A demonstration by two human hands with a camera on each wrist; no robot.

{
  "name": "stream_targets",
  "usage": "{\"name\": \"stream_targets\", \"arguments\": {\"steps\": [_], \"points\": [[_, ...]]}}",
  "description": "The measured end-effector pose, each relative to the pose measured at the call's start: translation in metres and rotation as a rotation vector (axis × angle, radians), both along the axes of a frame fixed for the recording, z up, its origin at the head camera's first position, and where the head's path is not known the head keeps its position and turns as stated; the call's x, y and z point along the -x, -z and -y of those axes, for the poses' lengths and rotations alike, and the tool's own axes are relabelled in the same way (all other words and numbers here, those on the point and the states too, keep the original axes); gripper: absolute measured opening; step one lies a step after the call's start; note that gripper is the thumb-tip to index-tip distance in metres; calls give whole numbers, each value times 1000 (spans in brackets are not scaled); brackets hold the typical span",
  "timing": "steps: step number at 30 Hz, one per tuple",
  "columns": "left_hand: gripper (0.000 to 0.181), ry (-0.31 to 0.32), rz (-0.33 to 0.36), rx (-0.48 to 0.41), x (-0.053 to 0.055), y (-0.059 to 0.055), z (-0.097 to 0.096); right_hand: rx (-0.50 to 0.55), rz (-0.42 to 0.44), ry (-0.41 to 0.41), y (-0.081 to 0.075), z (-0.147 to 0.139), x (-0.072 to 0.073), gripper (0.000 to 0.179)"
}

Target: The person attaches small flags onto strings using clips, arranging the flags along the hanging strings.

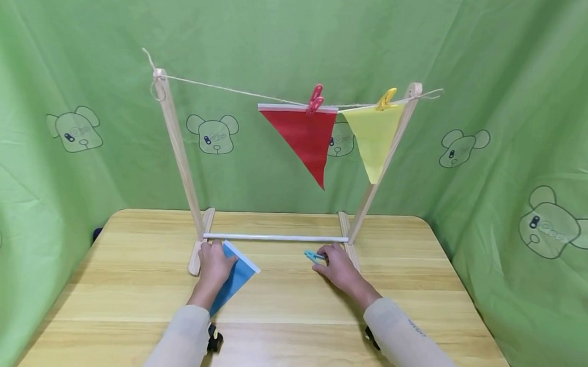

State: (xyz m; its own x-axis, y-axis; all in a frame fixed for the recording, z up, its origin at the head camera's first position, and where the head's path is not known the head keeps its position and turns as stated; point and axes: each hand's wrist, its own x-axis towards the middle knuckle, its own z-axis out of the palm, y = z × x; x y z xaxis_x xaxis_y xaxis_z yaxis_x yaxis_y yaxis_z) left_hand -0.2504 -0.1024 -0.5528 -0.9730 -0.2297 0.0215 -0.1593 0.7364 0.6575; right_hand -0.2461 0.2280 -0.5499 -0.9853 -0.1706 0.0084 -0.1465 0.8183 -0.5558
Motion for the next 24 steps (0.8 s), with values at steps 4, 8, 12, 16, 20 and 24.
{"name": "stream_targets", "arguments": {"steps": [4, 8, 12, 16, 20, 24], "points": [[54, -7, -31, -13, 0, 2, 0, 16, 5, 0, 0, -1, -1, 33], [55, -9, -76, -31, 0, 4, 0, 35, 11, 1, 0, -3, 1, 32], [55, -10, -77, -57, 1, 4, -1, 46, 17, -8, 2, -4, 2, 30], [56, -9, -54, -101, 1, 3, -1, 47, 16, -7, 2, -5, 3, 30], [54, -14, -32, -131, 1, 2, -1, 53, 8, -12, 2, -6, 4, 30], [52, -22, -11, -151, 1, 1, 0, 51, 4, -21, 2, -5, 4, 30]]}}
